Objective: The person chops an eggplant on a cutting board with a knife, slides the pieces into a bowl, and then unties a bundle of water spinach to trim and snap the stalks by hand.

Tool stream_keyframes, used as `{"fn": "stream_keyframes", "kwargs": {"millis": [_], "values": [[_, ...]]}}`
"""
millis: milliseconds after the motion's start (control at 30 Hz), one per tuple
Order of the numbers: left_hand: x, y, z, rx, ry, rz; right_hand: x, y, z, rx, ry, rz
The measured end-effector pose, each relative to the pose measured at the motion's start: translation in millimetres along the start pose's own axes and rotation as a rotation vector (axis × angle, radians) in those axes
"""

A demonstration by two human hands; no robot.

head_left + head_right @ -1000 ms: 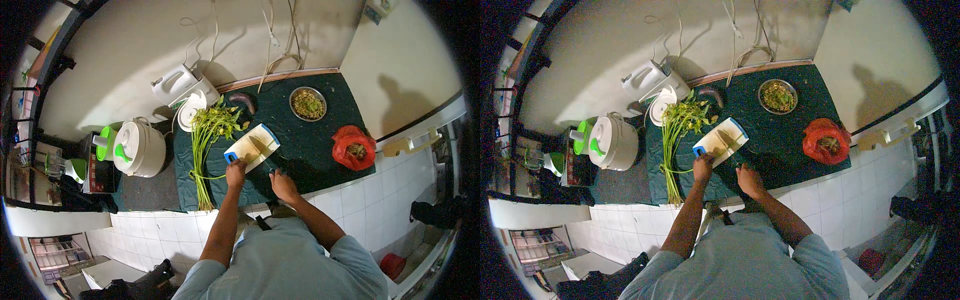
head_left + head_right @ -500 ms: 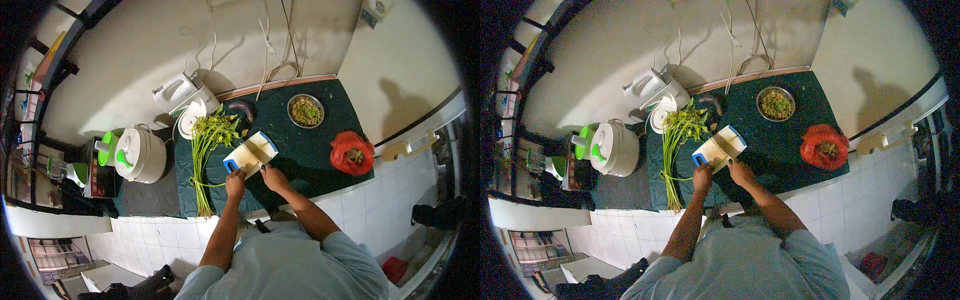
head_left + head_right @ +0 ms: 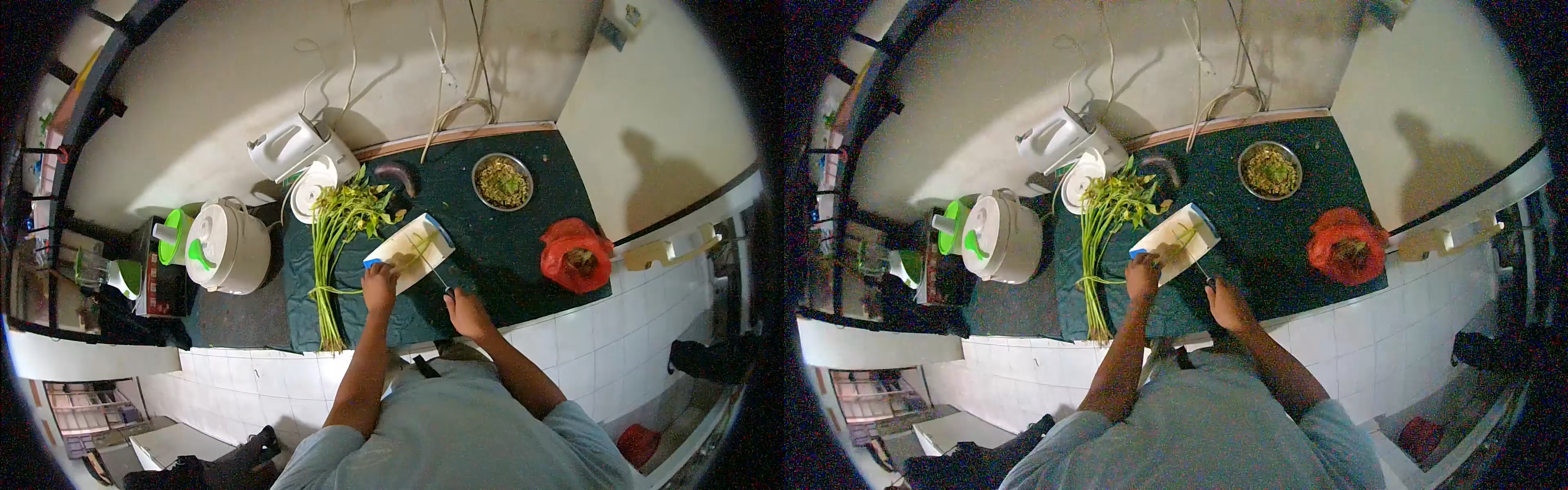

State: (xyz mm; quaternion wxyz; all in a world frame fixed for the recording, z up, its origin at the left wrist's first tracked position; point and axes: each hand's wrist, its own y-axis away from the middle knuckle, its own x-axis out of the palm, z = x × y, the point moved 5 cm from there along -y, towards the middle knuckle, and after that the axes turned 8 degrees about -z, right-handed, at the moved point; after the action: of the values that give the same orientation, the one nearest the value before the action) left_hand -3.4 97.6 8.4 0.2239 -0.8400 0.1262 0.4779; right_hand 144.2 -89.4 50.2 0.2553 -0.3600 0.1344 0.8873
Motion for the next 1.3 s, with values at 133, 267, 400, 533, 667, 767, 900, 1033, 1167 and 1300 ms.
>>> {"fn": "stream_keyframes", "kwargs": {"millis": [133, 267, 400, 533, 667, 767, 900, 1033, 1167, 1300], "values": [[-3.5, 7.4, 13.3, 0.097, -0.068, 0.113, 18.4, 7.1, -3.6, 0.06, 0.048, 0.127], [14.1, 0.3, 7.0, 0.136, 0.026, 0.082, 24.6, 5.8, 1.0, 0.059, 0.096, 0.108], [24.3, -5.7, -9.6, 0.192, -0.027, 0.088, 27.2, -0.7, 6.2, 0.059, 0.1, 0.091], [23.7, -7.0, -14.6, 0.163, -0.016, 0.094, 31.7, -5.6, 7.3, 0.093, 0.099, 0.132], [26.6, -7.1, -10.6, 0.153, 0.029, 0.091, 47.5, -6.8, 0.6, 0.11, 0.115, 0.089], [24.7, -4.4, -11.9, 0.148, 0.048, 0.088, 58.0, -15.7, -2.8, 0.109, 0.1, 0.073], [16.6, 6.5, -12.8, 0.238, 0.043, 0.015, 68.7, -42.1, 3.2, 0.033, 0.098, 0.027], [1.6, 26.2, -11.5, 0.214, -0.036, 0.024, 65.5, -54.6, 5.1, -0.006, 0.065, 0.04], [5.7, 31.9, -9.5, 0.194, 0.046, 0.012, 36.3, -36.6, 9.7, -0.056, 0.021, -0.028], [16.4, 16.5, -32.2, 0.191, 0.176, 0.07, 22.6, -11.1, -7.1, -0.026, -0.026, -0.092]]}}
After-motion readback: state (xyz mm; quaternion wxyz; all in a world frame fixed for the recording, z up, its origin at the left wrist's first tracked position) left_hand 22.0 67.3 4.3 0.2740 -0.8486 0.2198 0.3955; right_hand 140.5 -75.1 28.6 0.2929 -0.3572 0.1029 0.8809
